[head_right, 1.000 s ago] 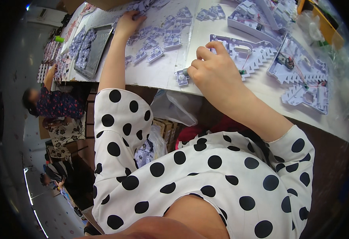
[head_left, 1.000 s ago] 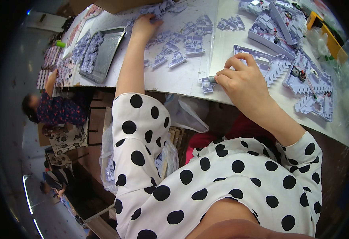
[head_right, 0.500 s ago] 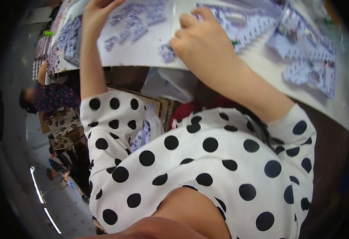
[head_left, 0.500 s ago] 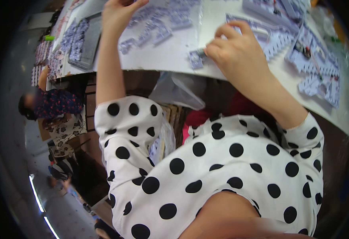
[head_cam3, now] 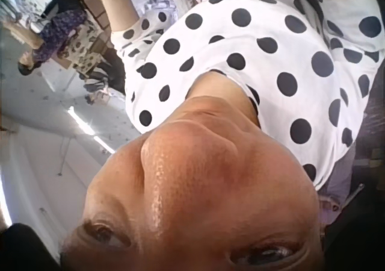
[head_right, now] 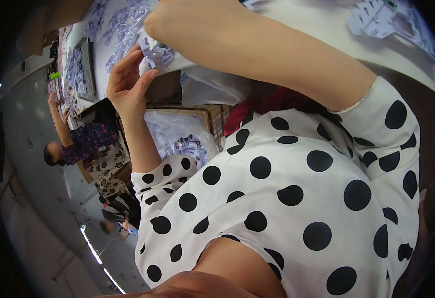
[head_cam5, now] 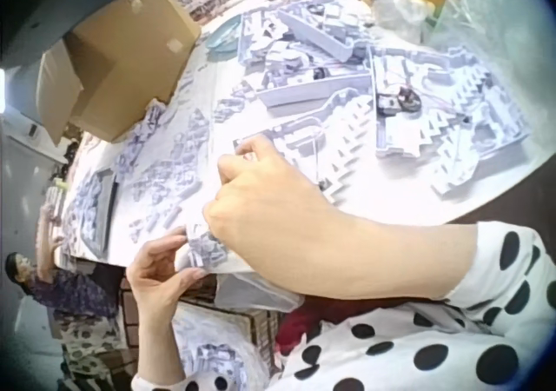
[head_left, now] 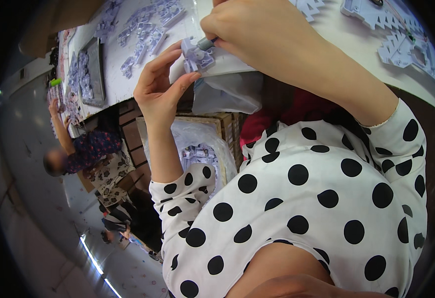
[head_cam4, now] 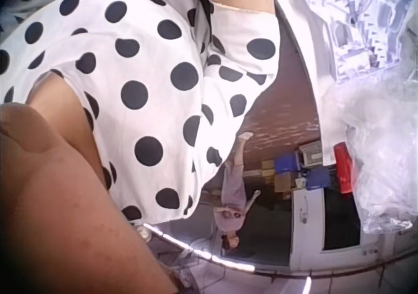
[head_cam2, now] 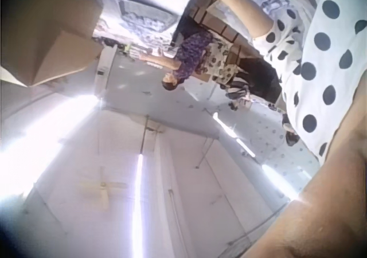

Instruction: The person assembles small electronic components by hand, inserting battery-like parts and circuit elements into white plastic housings.

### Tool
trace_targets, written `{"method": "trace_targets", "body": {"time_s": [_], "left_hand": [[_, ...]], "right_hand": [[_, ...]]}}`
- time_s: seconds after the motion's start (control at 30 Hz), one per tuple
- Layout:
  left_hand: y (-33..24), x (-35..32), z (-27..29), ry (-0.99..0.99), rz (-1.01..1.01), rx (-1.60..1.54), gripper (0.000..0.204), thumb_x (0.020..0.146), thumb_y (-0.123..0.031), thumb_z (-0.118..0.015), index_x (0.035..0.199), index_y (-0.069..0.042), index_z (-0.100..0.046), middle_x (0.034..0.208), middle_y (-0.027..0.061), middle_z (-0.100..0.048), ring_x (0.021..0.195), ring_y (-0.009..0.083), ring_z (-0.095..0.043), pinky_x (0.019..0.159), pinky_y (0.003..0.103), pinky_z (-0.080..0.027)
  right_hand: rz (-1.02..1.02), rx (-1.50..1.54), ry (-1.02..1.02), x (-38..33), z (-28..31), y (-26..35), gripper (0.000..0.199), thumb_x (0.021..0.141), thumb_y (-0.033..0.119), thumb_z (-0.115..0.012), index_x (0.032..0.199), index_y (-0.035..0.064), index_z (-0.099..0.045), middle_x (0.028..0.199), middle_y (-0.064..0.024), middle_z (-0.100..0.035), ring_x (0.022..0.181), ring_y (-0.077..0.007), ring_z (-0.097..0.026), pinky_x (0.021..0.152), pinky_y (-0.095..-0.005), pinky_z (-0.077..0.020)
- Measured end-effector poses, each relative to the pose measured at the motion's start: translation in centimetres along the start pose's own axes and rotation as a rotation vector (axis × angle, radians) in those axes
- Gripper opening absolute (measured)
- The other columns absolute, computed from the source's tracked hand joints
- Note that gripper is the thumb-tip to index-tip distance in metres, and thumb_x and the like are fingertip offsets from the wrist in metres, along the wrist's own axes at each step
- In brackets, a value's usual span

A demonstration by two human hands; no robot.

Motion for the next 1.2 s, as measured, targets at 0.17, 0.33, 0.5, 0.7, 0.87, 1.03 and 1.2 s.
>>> {"method": "trace_targets", "body": {"time_s": [0.17, 0.33, 0.5, 0.7, 0.87, 1.03, 1.2], "left_hand": [[-0.8, 0.4, -0.6, 0.020, -0.034, 0.030, 0.050, 0.075, 0.015, -0.081, 0.121, 0.010, -0.063, 0.131, 0.0289, -0.063, 0.126, 0.0324, -0.061, 0.110, 0.044, -0.048], [-1.3, 0.7, -1.1, 0.027, -0.042, 0.155, 0.050, 0.074, 0.012, -0.083, 0.120, 0.008, -0.064, 0.129, 0.0269, -0.065, 0.126, 0.0313, -0.062, 0.110, 0.042, -0.048], [-1.7, 0.5, -1.3, 0.041, -0.023, 0.228, 0.049, 0.074, 0.011, -0.084, 0.120, 0.008, -0.066, 0.130, 0.0242, -0.066, 0.125, 0.0289, -0.063, 0.110, 0.040, -0.048], [-1.1, 0.2, -1.3, 0.010, 0.008, 0.177, 0.048, 0.075, 0.013, -0.082, 0.119, 0.008, -0.066, 0.131, 0.0265, -0.064, 0.127, 0.0305, -0.061, 0.109, 0.041, -0.049], [-0.3, -0.4, 0.3, -0.067, 0.057, -0.057, 0.046, 0.075, 0.016, -0.079, 0.118, 0.009, -0.064, 0.134, 0.0301, -0.061, 0.130, 0.0338, -0.059, 0.109, 0.043, -0.050], [-0.6, 0.0, -0.4, -0.023, 0.008, 0.163, 0.046, 0.074, 0.018, -0.079, 0.116, 0.009, -0.064, 0.134, 0.0325, -0.059, 0.130, 0.0352, -0.058, 0.110, 0.045, -0.049], [-0.5, -0.6, -0.3, -0.038, 0.022, 0.158, 0.046, 0.074, 0.018, -0.079, 0.116, 0.008, -0.064, 0.134, 0.0321, -0.060, 0.130, 0.0353, -0.058, 0.111, 0.045, -0.047]], "right_hand": [[-0.048, 0.069, 0.006, 0.0, -0.4, -0.6, 0.007, 0.070, 0.013, -0.067, 0.069, 0.0080, -0.071, 0.072, -0.0080, -0.068, 0.091, -0.0244, -0.064, 0.093, -0.0458, -0.0451], [-0.062, 0.022, -0.031, -0.1, -0.8, -0.7, 0.009, 0.069, 0.020, -0.071, 0.071, 0.0110, -0.073, 0.074, -0.0044, -0.069, 0.091, -0.0218, -0.064, 0.092, -0.0448, -0.0452], [-0.055, -0.050, -0.023, -0.1, -0.8, -0.4, 0.011, 0.073, 0.022, -0.070, 0.074, 0.0131, -0.075, 0.076, -0.0018, -0.071, 0.093, -0.0199, -0.064, 0.093, -0.0438, -0.0446], [-0.070, -0.040, -0.005, -0.2, -0.1, -0.3, 0.010, 0.074, 0.022, -0.070, 0.075, 0.0127, -0.075, 0.077, -0.0020, -0.071, 0.093, -0.0202, -0.065, 0.097, -0.0447, -0.0434], [-0.089, 0.024, -0.033, -0.1, -0.3, -0.4, 0.009, 0.074, 0.020, -0.068, 0.074, 0.0130, -0.074, 0.076, -0.0022, -0.071, 0.092, -0.0204, -0.065, 0.098, -0.0449, -0.0428], [-0.085, 0.073, -0.038, -0.2, -1.2, -0.8, 0.010, 0.075, 0.020, -0.068, 0.073, 0.0133, -0.075, 0.077, -0.0022, -0.072, 0.092, -0.0200, -0.066, 0.097, -0.0442, -0.0423], [-0.087, 0.111, 0.047, -0.1, -0.8, -0.8, 0.010, 0.078, 0.021, -0.069, 0.075, 0.0138, -0.076, 0.078, -0.0013, -0.072, 0.094, -0.0191, -0.066, 0.097, -0.0435, -0.0421]]}}
Point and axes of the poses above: each hand's wrist, its own x-axis towards the middle knuckle, its own z-axis out of the back of the hand, y = z × x, the point moved 9 cm from there along x, towards the middle knuckle
